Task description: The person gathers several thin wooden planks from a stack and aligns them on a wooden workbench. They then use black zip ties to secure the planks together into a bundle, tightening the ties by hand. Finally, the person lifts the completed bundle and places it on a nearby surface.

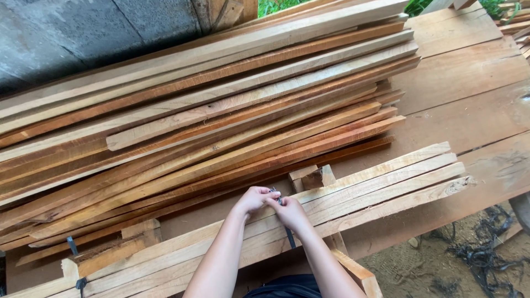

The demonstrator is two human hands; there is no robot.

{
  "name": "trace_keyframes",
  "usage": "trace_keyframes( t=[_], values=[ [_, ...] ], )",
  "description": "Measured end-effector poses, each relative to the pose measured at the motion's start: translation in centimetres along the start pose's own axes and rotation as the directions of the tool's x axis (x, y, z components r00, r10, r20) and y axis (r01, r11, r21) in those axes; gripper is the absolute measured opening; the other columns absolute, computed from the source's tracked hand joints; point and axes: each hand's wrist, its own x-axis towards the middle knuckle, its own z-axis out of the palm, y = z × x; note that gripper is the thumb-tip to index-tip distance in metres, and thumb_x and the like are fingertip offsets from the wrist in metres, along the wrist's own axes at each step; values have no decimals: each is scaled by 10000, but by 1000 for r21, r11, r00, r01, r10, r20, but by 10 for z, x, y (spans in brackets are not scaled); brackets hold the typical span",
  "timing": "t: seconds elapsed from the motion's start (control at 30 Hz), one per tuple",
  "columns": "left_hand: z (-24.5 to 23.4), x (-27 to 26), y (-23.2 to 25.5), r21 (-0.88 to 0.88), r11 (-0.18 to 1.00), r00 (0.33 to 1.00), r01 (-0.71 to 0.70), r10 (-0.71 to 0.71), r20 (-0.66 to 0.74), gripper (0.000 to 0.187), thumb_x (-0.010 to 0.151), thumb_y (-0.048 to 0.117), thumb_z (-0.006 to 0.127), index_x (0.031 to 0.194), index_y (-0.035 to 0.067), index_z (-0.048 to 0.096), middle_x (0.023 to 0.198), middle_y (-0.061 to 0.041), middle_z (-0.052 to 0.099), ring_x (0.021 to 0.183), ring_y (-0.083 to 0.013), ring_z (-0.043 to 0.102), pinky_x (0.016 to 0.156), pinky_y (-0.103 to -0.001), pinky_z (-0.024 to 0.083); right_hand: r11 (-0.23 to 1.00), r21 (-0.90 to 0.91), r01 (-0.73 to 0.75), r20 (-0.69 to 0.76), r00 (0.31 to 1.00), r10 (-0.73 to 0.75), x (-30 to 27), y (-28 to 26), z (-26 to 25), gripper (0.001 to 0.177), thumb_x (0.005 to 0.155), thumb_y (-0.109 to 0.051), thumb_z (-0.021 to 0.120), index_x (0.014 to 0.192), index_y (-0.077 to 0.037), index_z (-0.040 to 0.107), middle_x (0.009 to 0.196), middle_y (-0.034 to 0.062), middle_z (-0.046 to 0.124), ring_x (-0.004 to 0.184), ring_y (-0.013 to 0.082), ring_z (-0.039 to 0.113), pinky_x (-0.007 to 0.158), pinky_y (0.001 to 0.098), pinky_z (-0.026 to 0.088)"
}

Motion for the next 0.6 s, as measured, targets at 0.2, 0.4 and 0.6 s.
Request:
trace_keyframes(
  t=[0.2,0.4,0.6],
  values=[
    [2,3,-4,-262,965,998,-25,39,47,183,876,244,774,950,80,811,873,-15,794,799,-71,690,802,-245,527,920,-360,152,-223,944,-244,-43,-42,0,308,850,-310,768,786,-19,694,663,134,698,642,273,696,650,388,550],
    [5,24,-20,-308,950,999,-52,48,-18,231,891,281,807,882,51,787,848,-28,771,790,-88,672,794,-254,510,788,-560,255,-256,852,-457,-52,-64,-5,213,921,-238,683,882,-45,767,795,199,736,770,371,718,708,467,564],
    [13,43,-18,-274,961,988,-28,-15,-154,275,883,313,827,834,45,793,812,-46,761,740,-122,613,679,-319,445,520,-848,102,-81,945,-318,-28,-59,-4,300,974,-269,597,832,-49,743,856,188,738,792,359,732,703,473,592]
  ],
)
